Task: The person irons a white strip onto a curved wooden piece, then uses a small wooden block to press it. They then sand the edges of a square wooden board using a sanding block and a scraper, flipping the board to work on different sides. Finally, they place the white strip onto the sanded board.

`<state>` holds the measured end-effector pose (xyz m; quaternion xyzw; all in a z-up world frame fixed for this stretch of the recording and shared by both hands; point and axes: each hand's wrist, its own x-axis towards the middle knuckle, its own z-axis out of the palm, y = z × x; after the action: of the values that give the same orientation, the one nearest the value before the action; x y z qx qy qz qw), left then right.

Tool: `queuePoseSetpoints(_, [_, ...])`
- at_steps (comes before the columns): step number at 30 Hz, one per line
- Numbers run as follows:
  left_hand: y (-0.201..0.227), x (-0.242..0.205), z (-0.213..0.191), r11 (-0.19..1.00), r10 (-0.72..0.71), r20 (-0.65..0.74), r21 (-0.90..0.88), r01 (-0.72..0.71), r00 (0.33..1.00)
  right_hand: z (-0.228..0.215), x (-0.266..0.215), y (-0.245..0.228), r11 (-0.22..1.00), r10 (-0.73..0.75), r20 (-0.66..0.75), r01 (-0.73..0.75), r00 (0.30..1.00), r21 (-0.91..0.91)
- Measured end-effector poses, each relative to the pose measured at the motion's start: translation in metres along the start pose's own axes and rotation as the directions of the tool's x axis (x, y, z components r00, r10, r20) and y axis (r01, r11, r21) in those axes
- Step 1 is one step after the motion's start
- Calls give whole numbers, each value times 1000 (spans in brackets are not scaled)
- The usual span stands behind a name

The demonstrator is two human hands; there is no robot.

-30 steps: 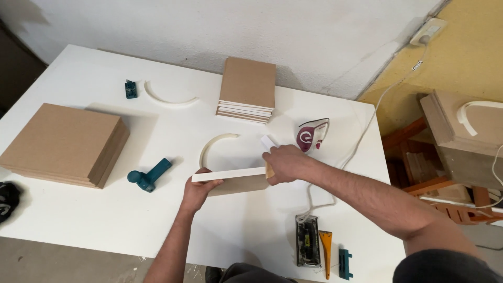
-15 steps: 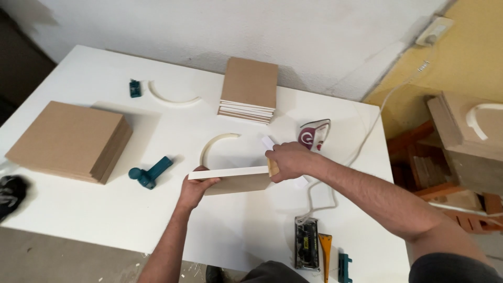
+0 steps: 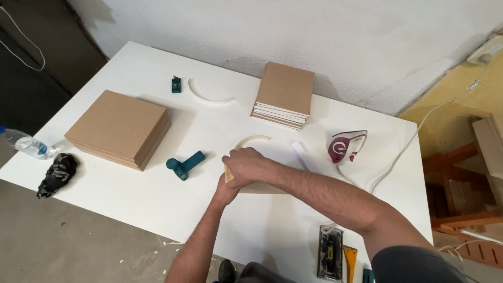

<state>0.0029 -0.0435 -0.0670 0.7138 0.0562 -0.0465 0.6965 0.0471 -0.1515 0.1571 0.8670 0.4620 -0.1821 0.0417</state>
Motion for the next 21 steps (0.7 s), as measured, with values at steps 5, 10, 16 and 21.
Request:
queuePoseSetpoints(5, [32, -5, 4, 1000, 6, 21, 30, -7, 1000, -2, -30, 13, 996, 69, -29, -68, 997, 53])
queuePoseSetpoints(10, [80, -25, 8, 996, 34, 17, 81, -35, 999, 14, -113, 73, 974, 228, 97, -227, 969, -19])
queuePoseSetpoints(16, [73, -16, 2, 993, 11, -18, 118, -9, 1000, 84, -242, 147, 812, 567, 251, -584, 784, -12])
queuePoseSetpoints(21, [56, -5, -9, 991, 22, -1, 133, -21, 1000, 261, -317, 175, 169, 855, 382, -884, 352, 436])
